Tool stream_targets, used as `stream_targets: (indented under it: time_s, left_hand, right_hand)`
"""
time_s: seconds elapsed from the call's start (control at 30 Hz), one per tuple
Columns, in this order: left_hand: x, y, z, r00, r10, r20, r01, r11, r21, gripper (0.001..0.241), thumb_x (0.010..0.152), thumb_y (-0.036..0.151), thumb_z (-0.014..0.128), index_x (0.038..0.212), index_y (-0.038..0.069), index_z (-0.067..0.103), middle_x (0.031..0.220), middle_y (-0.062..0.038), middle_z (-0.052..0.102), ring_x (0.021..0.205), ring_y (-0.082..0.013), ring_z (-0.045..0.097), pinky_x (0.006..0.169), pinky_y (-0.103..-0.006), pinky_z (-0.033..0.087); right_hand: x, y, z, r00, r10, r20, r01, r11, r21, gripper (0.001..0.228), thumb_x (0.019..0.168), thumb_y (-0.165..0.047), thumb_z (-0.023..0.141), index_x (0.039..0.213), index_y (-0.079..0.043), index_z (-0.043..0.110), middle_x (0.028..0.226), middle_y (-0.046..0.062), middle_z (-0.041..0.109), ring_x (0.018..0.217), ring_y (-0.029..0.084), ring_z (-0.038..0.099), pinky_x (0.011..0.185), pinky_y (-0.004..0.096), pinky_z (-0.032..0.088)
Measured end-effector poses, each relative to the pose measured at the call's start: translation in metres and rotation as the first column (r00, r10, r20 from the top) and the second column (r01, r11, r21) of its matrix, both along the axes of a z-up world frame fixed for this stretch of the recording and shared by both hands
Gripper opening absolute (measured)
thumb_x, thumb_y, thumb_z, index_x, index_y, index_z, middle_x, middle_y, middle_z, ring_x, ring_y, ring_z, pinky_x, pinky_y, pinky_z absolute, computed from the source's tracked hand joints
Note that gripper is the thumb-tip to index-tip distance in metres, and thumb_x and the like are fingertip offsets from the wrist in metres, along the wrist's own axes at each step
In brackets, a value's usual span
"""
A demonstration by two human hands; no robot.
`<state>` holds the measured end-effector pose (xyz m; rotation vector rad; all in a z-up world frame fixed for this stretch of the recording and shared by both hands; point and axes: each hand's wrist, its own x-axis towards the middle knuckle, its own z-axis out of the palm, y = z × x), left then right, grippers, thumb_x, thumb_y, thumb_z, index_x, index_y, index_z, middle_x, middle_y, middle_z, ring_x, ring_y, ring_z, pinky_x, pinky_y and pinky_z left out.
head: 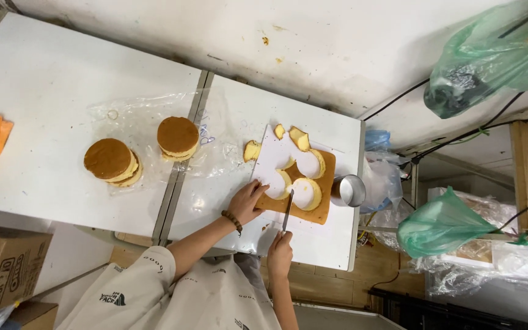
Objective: The person uses a knife to trim the edges of round cakes on a cutting board, then slices them into smaller pieces. They also use a metal ring to cut a circular piece from a cake and place it on a stack. Finally, they wipe the counter with an orange cloth.
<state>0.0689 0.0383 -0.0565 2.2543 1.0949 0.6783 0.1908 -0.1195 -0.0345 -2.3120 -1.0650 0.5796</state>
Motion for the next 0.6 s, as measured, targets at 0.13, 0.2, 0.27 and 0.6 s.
stream_targets:
  time_s: [0.13,0.2,0.27,0.6]
  left_hand:
    - [-0.001,-0.002,-0.001,1.000,0.012,-0.016,-0.012,1.000,-0.008,0.086,0.071,0.025,0.089,0.145,0.017,0.047,0.147,-0.020,0.047,0.135,-0.0377,0.048,0.109,-0.0455,0.044]
    - [0.001,-0.002,0.000,1.000,0.014,-0.014,-0.014,1.000,-0.005,0.086,0.070,0.024,0.089,0.145,0.018,0.047,0.146,-0.020,0.047,0.135,-0.0375,0.048,0.109,-0.0455,0.044]
    - [0.002,-0.002,0.002,1.000,0.025,-0.019,-0.025,1.000,-0.002,0.087,0.070,0.024,0.089,0.145,0.018,0.047,0.146,-0.020,0.048,0.136,-0.0373,0.048,0.110,-0.0451,0.044]
    - [0.003,0.002,0.008,0.999,0.041,-0.018,-0.041,0.999,-0.005,0.080,0.068,0.025,0.091,0.137,0.015,0.052,0.146,-0.023,0.046,0.133,-0.0386,0.049,0.108,-0.0459,0.043]
  right_hand:
    - [-0.001,0.002,-0.009,0.999,-0.009,-0.033,0.008,0.999,-0.049,0.026,0.108,-0.029,0.041,0.103,-0.003,0.041,0.080,0.033,0.068,0.079,0.056,0.064,0.064,0.061,0.049]
    - [0.002,0.003,-0.010,1.000,-0.016,-0.024,0.015,0.999,-0.051,0.027,0.108,-0.030,0.042,0.103,-0.003,0.042,0.083,0.034,0.068,0.081,0.057,0.063,0.066,0.062,0.048]
    - [0.003,0.005,-0.012,0.999,-0.011,-0.045,0.008,0.997,-0.081,0.027,0.107,-0.031,0.041,0.103,-0.004,0.042,0.084,0.034,0.068,0.082,0.055,0.065,0.068,0.060,0.050]
    - [0.018,0.008,-0.031,0.999,0.037,0.002,-0.036,0.988,-0.153,0.029,0.108,-0.034,0.041,0.104,-0.005,0.044,0.085,0.034,0.067,0.082,0.054,0.065,0.068,0.059,0.051]
